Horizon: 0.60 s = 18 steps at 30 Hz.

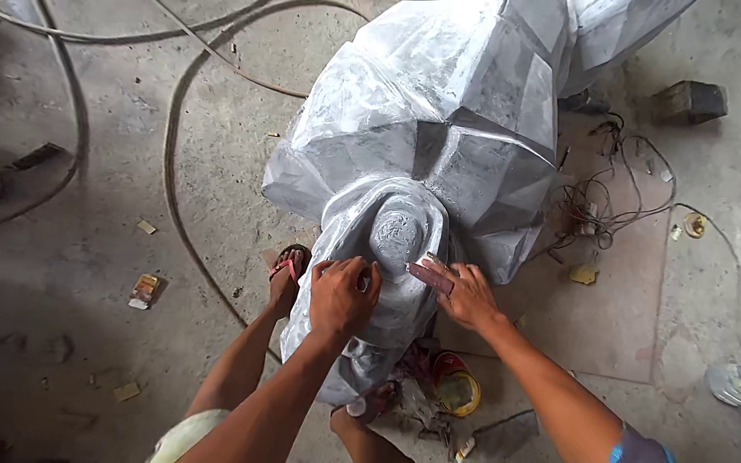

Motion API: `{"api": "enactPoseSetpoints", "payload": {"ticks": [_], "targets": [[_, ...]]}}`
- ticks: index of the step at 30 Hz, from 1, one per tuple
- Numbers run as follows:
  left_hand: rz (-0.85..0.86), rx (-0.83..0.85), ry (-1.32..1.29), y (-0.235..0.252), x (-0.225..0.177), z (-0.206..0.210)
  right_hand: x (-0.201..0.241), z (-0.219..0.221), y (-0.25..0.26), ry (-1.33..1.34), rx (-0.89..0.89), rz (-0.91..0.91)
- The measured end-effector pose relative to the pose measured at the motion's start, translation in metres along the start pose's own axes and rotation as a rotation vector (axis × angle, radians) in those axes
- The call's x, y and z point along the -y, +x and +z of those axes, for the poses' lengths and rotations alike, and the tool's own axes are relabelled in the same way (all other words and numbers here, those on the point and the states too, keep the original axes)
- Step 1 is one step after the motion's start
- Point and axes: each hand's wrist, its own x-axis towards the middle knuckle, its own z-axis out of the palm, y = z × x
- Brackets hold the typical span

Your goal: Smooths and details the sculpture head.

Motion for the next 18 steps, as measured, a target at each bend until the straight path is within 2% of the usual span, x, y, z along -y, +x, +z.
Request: {"api": "enactPoseSetpoints", "payload": {"ticks": [2,4,6,9,10,12,14,16,18], "targets": [[0.019,-0.013,0.022,0.001,0.002,-0.001,0.024,0.020,-0.013,0.174,-0.073,0.044],[0.026,-0.013,0.028,-0.001,0.002,0.001,0.039,0.030,-0.032,0.274,0.005,0.078],[0.023,-0.004,0.028,-0.003,0.001,0.000,0.021,0.026,-0.023,0.170,0.010,0.029],[-0.007,-0.005,0.032,0.000,0.000,0.002,-0.015,0.013,0.024,-0.004,-0.128,0.060],[-0.015,-0.006,0.038,0.000,0.001,0.002,-0.010,0.019,0.030,-0.004,-0.191,0.084],[-0.022,0.002,0.040,-0.001,0.002,0.001,0.021,0.039,0.011,0.130,-0.289,0.105],[-0.018,-0.003,0.030,0.000,0.002,0.002,0.038,0.058,-0.017,0.215,-0.294,0.055],[-0.015,-0.012,0.021,0.000,0.002,0.002,0.021,0.053,-0.013,0.179,-0.289,-0.001],[-0.013,-0.009,0.017,0.001,0.003,0.003,-0.013,0.032,0.016,0.070,-0.261,-0.027]]}}
